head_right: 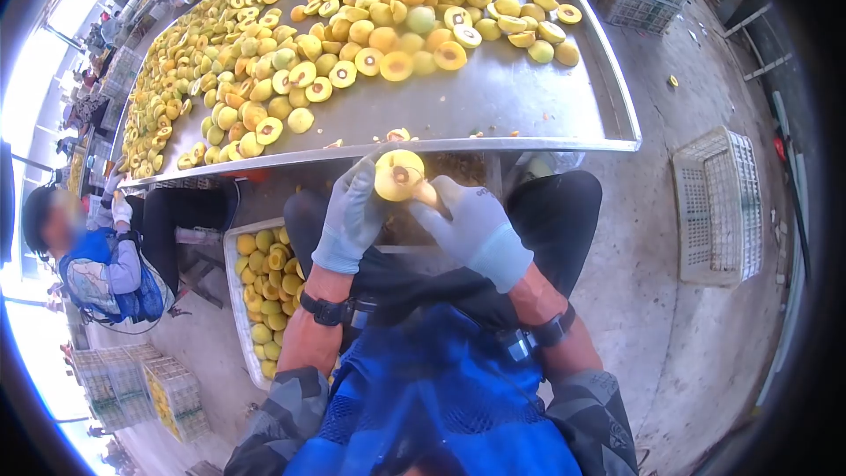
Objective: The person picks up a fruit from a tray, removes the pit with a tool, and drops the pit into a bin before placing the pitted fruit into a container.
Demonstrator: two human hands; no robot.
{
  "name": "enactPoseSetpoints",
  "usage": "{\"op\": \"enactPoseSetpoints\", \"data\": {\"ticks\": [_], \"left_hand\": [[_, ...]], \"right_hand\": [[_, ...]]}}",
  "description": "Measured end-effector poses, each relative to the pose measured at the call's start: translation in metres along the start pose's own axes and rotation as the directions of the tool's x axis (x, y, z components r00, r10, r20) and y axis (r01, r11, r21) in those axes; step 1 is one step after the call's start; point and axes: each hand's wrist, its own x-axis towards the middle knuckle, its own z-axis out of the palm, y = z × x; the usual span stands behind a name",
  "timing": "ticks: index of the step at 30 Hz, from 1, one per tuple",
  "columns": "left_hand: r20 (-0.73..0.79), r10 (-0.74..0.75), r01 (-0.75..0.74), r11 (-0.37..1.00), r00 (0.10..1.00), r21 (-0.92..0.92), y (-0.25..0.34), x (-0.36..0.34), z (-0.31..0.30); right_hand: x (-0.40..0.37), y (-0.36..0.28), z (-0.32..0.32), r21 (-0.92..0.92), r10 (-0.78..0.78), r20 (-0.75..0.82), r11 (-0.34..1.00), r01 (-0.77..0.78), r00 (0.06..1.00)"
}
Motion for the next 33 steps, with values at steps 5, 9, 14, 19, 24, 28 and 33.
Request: {"op": "enactPoseSetpoints", "data": {"ticks": [5,9,14,19,24,28,33], "left_hand": [[-0.143,0.165,-0.109,0.935,0.976,0.338,-0.009,0.000,0.006],[-0.318,0.112,-0.080,0.990,0.942,0.113,-0.016,0.001,0.024],[-0.343,0.188,-0.208,0.978,0.920,-0.022,-0.028,0.002,0.036],[-0.357,0.137,-0.178,0.980,0.924,-0.085,-0.019,-0.002,0.045],[-0.458,0.041,-0.094,0.991,0.888,-0.093,-0.009,0.002,0.044],[-0.533,0.019,-0.056,0.997,0.846,-0.053,-0.006,0.002,0.047],[-0.583,0.028,-0.011,0.999,0.812,0.031,0.008,0.000,0.061]], "right_hand": [[0.007,-0.002,0.013,0.029,0.032,0.050,0.999,-0.033,0.998],[0.007,-0.006,0.026,0.117,0.068,0.067,0.990,-0.075,0.995],[0.009,0.004,0.039,0.261,0.066,0.025,0.963,-0.070,0.998],[0.011,0.000,0.040,0.179,0.087,0.056,0.979,-0.096,0.995],[0.011,0.002,0.045,0.042,0.066,0.081,0.997,-0.070,0.994],[0.008,-0.009,0.044,0.162,0.150,0.109,0.973,-0.166,0.983],[0.005,-0.022,0.040,0.132,0.174,0.108,0.973,-0.187,0.979]]}}
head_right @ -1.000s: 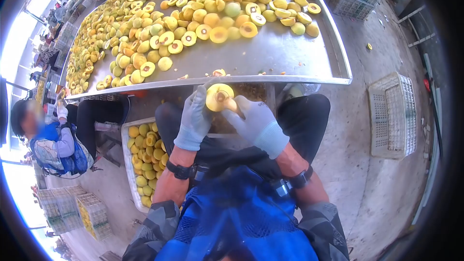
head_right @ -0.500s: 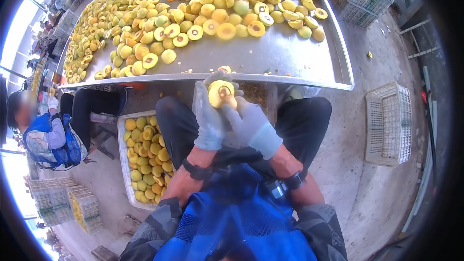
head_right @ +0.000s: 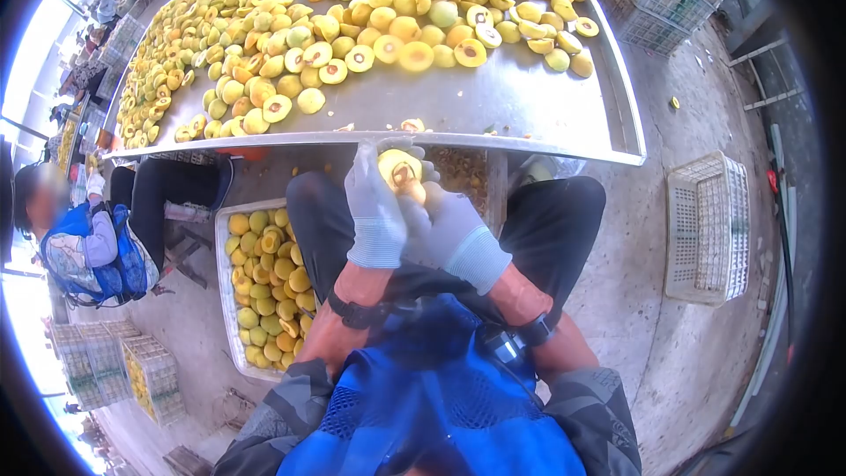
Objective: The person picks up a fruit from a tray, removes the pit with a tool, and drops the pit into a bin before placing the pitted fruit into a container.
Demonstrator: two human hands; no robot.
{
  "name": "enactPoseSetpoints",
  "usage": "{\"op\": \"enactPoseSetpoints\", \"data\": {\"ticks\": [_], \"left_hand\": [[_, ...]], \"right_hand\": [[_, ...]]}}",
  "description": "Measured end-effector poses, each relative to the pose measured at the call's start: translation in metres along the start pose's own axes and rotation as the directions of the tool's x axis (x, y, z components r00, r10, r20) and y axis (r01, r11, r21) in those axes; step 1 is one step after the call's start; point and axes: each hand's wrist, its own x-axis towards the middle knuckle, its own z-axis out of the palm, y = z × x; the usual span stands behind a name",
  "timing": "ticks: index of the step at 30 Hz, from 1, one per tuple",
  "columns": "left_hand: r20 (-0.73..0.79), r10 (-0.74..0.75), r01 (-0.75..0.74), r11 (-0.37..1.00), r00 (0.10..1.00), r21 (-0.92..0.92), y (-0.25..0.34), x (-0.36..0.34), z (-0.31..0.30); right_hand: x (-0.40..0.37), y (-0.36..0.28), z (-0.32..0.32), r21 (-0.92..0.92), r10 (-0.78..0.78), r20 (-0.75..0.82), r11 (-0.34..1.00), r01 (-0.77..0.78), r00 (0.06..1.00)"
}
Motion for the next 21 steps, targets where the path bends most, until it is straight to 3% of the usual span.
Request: {"op": "enactPoseSetpoints", "data": {"ticks": [6,9,12,15,18,19,20,21], "left_hand": [[0.070,0.212,-0.217,0.973,0.975,0.073,-0.011,0.004,-0.006],[0.100,0.269,-0.277,0.958,0.958,0.077,-0.009,0.000,-0.002],[0.208,0.158,-0.178,0.981,0.965,0.080,-0.001,0.001,-0.007],[0.275,0.097,-0.131,0.986,0.957,0.107,-0.001,0.007,-0.009],[0.436,0.030,-0.090,0.989,0.900,0.118,0.001,0.013,-0.016],[0.470,0.395,-0.554,0.789,0.789,0.267,-0.009,0.027,-0.020],[0.549,0.649,-0.849,0.363,0.526,0.384,-0.029,0.048,-0.028],[0.588,0.658,-0.879,0.283,0.469,0.384,-0.027,0.043,-0.028]], "right_hand": [[0.001,0.013,0.000,0.303,-0.051,0.098,0.953,0.019,0.994],[-0.003,0.002,-0.011,0.352,0.071,0.264,0.921,-0.165,0.962],[-0.008,-0.001,-0.020,0.417,0.140,0.400,0.852,-0.316,0.906],[-0.008,0.008,-0.021,0.475,0.138,0.440,0.803,-0.360,0.887],[-0.009,0.019,-0.020,0.501,0.094,0.477,0.788,-0.358,0.874],[-0.011,0.019,-0.020,0.477,0.130,0.435,0.806,-0.350,0.891],[-0.012,0.017,-0.019,0.448,0.156,0.402,0.826,-0.342,0.902],[-0.013,0.015,-0.015,0.415,0.175,0.380,0.845,-0.336,0.908]]}}
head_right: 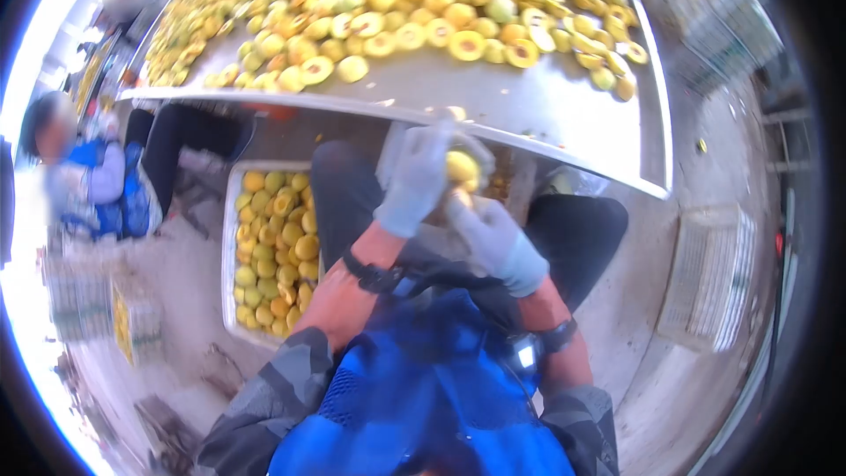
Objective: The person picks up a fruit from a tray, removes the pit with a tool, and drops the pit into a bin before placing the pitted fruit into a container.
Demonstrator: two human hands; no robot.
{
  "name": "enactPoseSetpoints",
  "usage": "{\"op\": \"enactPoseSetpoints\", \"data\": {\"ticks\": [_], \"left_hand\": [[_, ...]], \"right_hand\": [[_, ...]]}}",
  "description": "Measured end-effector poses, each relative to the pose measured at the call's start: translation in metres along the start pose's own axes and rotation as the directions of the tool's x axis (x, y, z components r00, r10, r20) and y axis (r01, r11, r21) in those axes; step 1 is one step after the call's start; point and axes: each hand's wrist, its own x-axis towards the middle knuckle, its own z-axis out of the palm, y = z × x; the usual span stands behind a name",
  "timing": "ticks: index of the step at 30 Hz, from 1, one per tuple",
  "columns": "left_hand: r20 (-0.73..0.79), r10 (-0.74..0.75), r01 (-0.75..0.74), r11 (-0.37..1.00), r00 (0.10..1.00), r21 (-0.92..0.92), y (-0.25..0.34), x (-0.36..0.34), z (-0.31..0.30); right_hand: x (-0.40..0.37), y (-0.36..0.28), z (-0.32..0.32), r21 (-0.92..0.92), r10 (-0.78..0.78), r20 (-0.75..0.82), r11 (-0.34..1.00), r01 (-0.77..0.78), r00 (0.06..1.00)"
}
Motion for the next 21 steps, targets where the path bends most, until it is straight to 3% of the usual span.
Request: {"op": "enactPoseSetpoints", "data": {"ticks": [1,2,4,5,6,9,11,12,13,15,19,20,21], "left_hand": [[0.016,0.067,-0.068,0.996,0.998,0.051,0.005,-0.001,-0.002],[0.052,-0.011,0.015,0.997,0.999,-0.082,0.013,0.002,-0.002],[0.195,-0.152,0.209,0.924,0.969,-0.319,0.023,0.005,-0.004],[0.301,-0.212,0.326,0.856,0.930,-0.402,0.028,0.008,-0.009],[0.515,-0.277,0.563,0.608,0.811,-0.560,0.036,0.013,-0.012],[0.486,-0.273,0.557,0.430,0.830,-0.710,0.037,0.006,-0.007],[0.284,-0.534,0.523,0.371,0.796,-0.768,0.036,0.002,0.004],[0.180,-0.648,0.496,0.346,0.740,-0.796,0.032,0.002,0.012],[0.081,-0.835,0.472,0.225,0.544,-0.853,0.028,0.012,0.012],[0.000,-0.823,0.359,0.248,0.569,-0.900,0.017,0.008,-0.002],[-0.191,-0.812,0.192,0.346,0.551,-0.918,0.014,0.012,-0.082],[-0.247,-0.755,0.153,0.416,0.608,-0.896,-0.003,-0.003,-0.105],[-0.462,-0.484,0.252,0.842,0.744,-0.476,-0.020,-0.021,-0.138]], "right_hand": [[0.000,-0.001,0.001,0.124,0.036,0.034,0.991,-0.040,0.999],[-0.002,-0.001,-0.002,0.245,0.145,0.116,0.955,-0.170,0.983],[-0.001,0.019,-0.013,0.410,0.027,0.321,0.897,-0.165,0.947],[0.000,0.025,-0.018,0.452,-0.078,0.419,0.882,-0.133,0.905],[0.001,0.029,-0.020,0.451,-0.089,0.442,0.883,-0.135,0.893],[0.006,0.036,-0.026,0.476,-0.138,0.470,0.872,-0.119,0.872],[0.016,0.048,-0.033,0.515,-0.181,0.404,0.855,-0.060,0.897],[0.020,0.054,-0.033,0.534,-0.202,0.368,0.845,-0.028,0.908],[0.022,0.055,-0.030,0.651,-0.259,0.412,0.755,-0.083,0.874],[0.024,0.062,-0.031,0.659,-0.237,0.336,0.751,-0.048,0.912],[0.025,0.053,-0.023,0.529,-0.010,0.087,0.848,-0.038,0.996],[0.025,0.051,-0.021,0.483,0.043,0.008,0.875,-0.042,0.999],[0.026,0.050,-0.020,0.424,0.046,-0.035,0.905,-0.027,0.998]]}}
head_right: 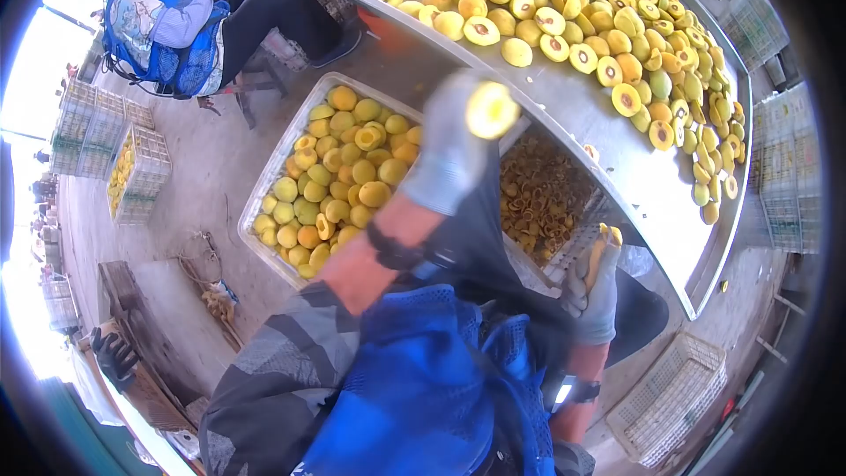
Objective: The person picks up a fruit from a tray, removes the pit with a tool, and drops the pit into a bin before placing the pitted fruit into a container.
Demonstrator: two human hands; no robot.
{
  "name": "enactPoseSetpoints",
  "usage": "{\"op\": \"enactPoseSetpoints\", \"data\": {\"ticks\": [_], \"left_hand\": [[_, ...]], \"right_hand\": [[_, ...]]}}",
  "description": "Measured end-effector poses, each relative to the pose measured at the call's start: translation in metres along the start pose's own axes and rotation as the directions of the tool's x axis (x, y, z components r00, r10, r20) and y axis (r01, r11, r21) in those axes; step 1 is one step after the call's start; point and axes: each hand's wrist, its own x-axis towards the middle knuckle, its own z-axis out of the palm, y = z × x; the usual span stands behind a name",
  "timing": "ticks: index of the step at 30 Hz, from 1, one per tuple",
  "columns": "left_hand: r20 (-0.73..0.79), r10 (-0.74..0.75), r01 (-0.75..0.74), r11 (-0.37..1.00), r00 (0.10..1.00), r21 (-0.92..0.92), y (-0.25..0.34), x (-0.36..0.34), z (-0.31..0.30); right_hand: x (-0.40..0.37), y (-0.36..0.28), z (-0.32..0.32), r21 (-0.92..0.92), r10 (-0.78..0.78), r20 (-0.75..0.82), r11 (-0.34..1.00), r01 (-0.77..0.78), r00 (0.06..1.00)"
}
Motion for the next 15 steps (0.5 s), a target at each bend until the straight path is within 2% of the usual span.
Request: {"op": "enactPoseSetpoints", "data": {"ticks": [1,3,4,6,7,8,10,11,12,14,15], "left_hand": [[0.000,0.073,-0.072,0.994,0.997,0.080,0.005,0.009,-0.034],[-0.175,0.043,-0.017,0.989,0.984,0.147,0.007,0.018,-0.101],[-0.056,0.301,-0.164,0.656,0.952,0.737,0.014,0.017,-0.137],[0.069,0.400,-0.182,0.252,0.914,0.951,-0.013,0.018,-0.235],[-0.331,0.232,0.062,0.730,0.915,0.681,-0.023,0.020,-0.275],[-0.571,-0.115,0.246,0.956,0.813,0.157,-0.030,0.022,-0.304],[-0.644,-0.011,0.329,0.866,0.765,0.377,-0.035,0.020,-0.336],[-0.670,0.047,0.376,0.798,0.741,0.471,-0.040,0.017,-0.352],[-0.615,0.128,0.416,0.628,0.778,0.658,-0.052,0.015,-0.371],[-0.452,0.225,0.420,0.177,0.863,0.890,-0.078,0.008,-0.401],[-0.394,0.247,0.374,0.124,0.885,0.919,-0.084,0.003,-0.407]], "right_hand": [[0.001,0.000,0.000,-0.065,-0.017,-0.040,0.998,0.015,0.999],[0.003,0.000,0.001,-0.179,-0.033,-0.103,0.984,0.015,0.994],[0.004,-0.001,0.001,-0.226,-0.030,-0.128,0.974,0.000,0.991],[0.008,-0.001,0.001,-0.309,-0.030,-0.166,0.951,-0.023,0.986],[0.012,-0.001,0.001,-0.346,-0.032,-0.177,0.938,-0.032,0.984],[0.015,0.000,0.003,-0.383,-0.035,-0.187,0.923,-0.040,0.982],[0.023,0.000,0.010,-0.439,-0.047,-0.177,0.898,-0.036,0.983],[0.026,0.001,0.014,-0.468,-0.051,-0.171,0.883,-0.035,0.984],[0.029,0.001,0.019,-0.481,-0.055,-0.188,0.876,-0.043,0.981],[0.032,0.002,0.029,-0.506,-0.064,-0.223,0.861,-0.060,0.973],[0.032,0.002,0.034,-0.518,-0.067,-0.218,0.854,-0.057,0.974]]}}
